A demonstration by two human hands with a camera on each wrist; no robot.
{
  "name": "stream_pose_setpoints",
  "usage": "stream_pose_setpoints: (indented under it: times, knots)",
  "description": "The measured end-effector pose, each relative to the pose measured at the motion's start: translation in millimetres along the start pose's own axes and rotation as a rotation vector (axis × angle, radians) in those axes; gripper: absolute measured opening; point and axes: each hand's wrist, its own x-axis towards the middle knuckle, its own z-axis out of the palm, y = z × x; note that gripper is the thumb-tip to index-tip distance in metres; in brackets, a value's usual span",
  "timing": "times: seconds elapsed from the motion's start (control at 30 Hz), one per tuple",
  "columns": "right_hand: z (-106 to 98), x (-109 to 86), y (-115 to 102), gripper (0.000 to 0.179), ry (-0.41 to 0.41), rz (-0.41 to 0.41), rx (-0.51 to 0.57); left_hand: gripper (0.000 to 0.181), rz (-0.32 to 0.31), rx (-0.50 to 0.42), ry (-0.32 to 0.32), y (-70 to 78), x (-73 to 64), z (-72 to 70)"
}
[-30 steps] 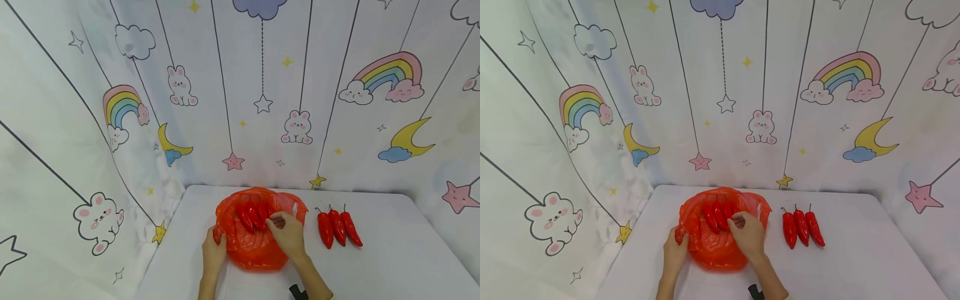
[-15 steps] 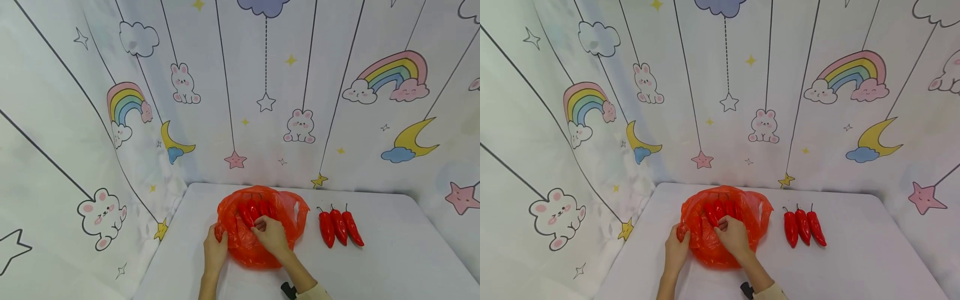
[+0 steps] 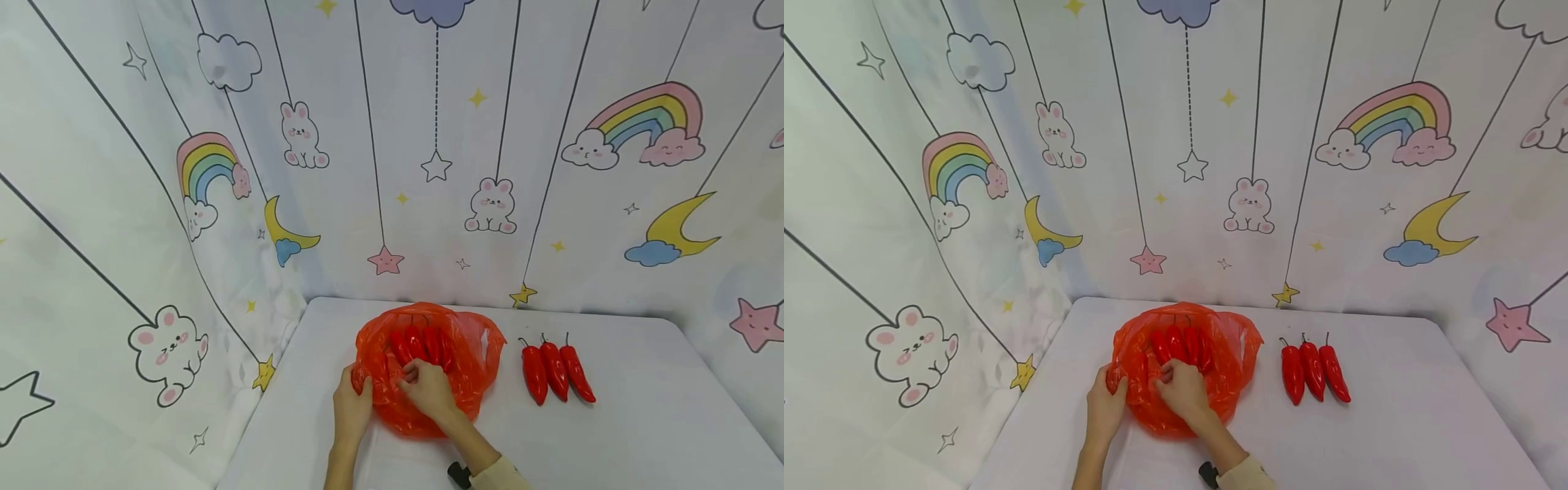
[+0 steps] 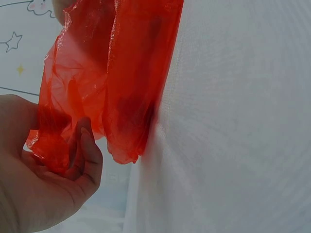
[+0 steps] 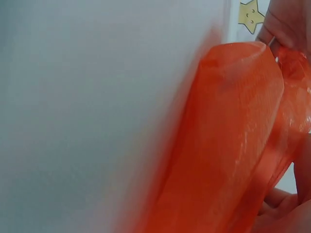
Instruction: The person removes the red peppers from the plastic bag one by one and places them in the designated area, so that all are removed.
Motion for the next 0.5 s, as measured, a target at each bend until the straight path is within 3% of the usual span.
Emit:
stream_pose_setpoints:
  times: [0.27,0.5]
  knots:
    - [16,0.2,2,0.029,-0.009,-0.047,-0.003,0.034,0.012,0.002,0.006,3.9,-0.5,-1.0]
    - [28,1.1,0,0.031,-0.003,-0.023,-0.079,0.034,0.021,0.0,0.01,4.6,-1.1,-2.3]
